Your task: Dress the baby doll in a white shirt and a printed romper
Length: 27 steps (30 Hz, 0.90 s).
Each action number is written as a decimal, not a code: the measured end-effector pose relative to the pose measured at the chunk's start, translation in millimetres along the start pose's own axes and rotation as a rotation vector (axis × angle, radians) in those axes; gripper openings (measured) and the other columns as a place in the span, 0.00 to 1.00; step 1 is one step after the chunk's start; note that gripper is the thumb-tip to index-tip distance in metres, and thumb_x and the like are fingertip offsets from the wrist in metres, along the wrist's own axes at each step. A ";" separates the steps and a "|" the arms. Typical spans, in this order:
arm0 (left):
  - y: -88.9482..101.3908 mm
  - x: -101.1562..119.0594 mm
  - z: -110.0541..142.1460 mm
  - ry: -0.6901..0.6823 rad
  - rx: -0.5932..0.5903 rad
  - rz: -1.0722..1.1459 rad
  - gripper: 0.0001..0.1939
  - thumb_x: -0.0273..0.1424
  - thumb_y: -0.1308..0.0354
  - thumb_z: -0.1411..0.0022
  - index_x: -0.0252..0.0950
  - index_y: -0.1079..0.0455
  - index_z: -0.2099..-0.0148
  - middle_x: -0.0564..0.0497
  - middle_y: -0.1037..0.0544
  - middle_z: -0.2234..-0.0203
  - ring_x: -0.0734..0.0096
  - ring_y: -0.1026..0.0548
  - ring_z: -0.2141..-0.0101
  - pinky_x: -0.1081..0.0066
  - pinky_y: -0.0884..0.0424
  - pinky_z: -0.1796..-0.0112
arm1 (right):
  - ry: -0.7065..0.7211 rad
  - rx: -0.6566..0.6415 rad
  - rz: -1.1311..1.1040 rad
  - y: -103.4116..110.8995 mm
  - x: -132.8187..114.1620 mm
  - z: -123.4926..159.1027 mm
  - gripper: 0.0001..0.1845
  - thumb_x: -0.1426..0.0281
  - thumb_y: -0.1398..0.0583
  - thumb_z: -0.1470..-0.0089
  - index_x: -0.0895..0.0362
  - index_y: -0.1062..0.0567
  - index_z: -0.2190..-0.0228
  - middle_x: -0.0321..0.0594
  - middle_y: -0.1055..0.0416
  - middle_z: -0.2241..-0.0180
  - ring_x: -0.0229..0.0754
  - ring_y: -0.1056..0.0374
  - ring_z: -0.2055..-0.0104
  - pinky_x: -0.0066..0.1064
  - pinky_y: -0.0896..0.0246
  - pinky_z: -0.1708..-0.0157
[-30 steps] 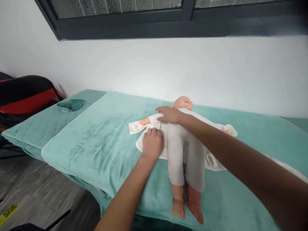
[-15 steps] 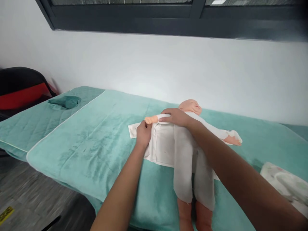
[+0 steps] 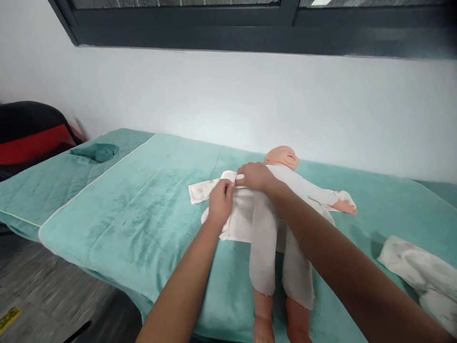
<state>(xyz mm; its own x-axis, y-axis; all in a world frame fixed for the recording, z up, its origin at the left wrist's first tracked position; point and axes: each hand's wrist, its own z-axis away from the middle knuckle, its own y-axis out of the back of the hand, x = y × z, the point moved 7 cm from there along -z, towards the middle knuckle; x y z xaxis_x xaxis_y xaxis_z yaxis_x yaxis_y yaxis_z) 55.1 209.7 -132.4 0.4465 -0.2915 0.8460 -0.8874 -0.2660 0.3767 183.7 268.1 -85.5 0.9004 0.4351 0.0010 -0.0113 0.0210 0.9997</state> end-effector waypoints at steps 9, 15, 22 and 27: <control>-24.2 19.6 17.4 -0.240 -0.151 -0.346 0.14 0.36 0.58 0.27 0.38 0.33 0.57 0.49 0.25 0.65 0.68 0.26 0.65 0.70 0.36 0.66 | -0.103 0.132 0.069 -2.0 -17.7 4.1 0.15 0.76 0.51 0.40 0.61 0.28 0.56 0.55 0.25 0.58 0.54 0.32 0.54 0.42 0.43 0.54; -24.8 19.0 18.4 -0.271 -0.128 -0.469 0.15 0.36 0.61 0.27 0.38 0.35 0.55 0.48 0.26 0.63 0.67 0.27 0.63 0.70 0.36 0.65 | -0.047 0.294 -0.078 11.9 -13.5 24.4 0.16 0.73 0.48 0.41 0.59 0.31 0.51 0.52 0.31 0.48 0.53 0.36 0.47 0.41 0.42 0.50; -26.8 18.0 12.6 -0.353 -0.041 -0.487 0.12 0.33 0.60 0.27 0.36 0.36 0.56 0.43 0.27 0.59 0.63 0.29 0.57 0.64 0.34 0.57 | -0.905 0.491 -0.428 -18.7 128.2 152.6 0.26 0.49 0.52 0.41 0.55 0.29 0.58 0.55 0.27 0.59 0.61 0.31 0.53 0.51 0.38 0.53; -27.0 17.8 10.8 -0.267 -0.083 -0.449 0.11 0.33 0.59 0.28 0.37 0.36 0.55 0.45 0.25 0.60 0.63 0.28 0.59 0.65 0.34 0.58 | -0.948 0.374 -0.622 -56.5 153.6 166.1 0.31 0.43 0.52 0.44 0.54 0.29 0.56 0.56 0.25 0.58 0.63 0.30 0.51 0.52 0.37 0.52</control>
<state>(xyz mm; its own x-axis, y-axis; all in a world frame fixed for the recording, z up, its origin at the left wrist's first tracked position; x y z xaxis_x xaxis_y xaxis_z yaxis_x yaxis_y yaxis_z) 88.2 201.7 -131.5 0.7888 -0.3925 0.4730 -0.6033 -0.3478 0.7177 394.9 184.2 -137.9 0.6708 -0.3985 -0.6255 0.5261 -0.3388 0.7800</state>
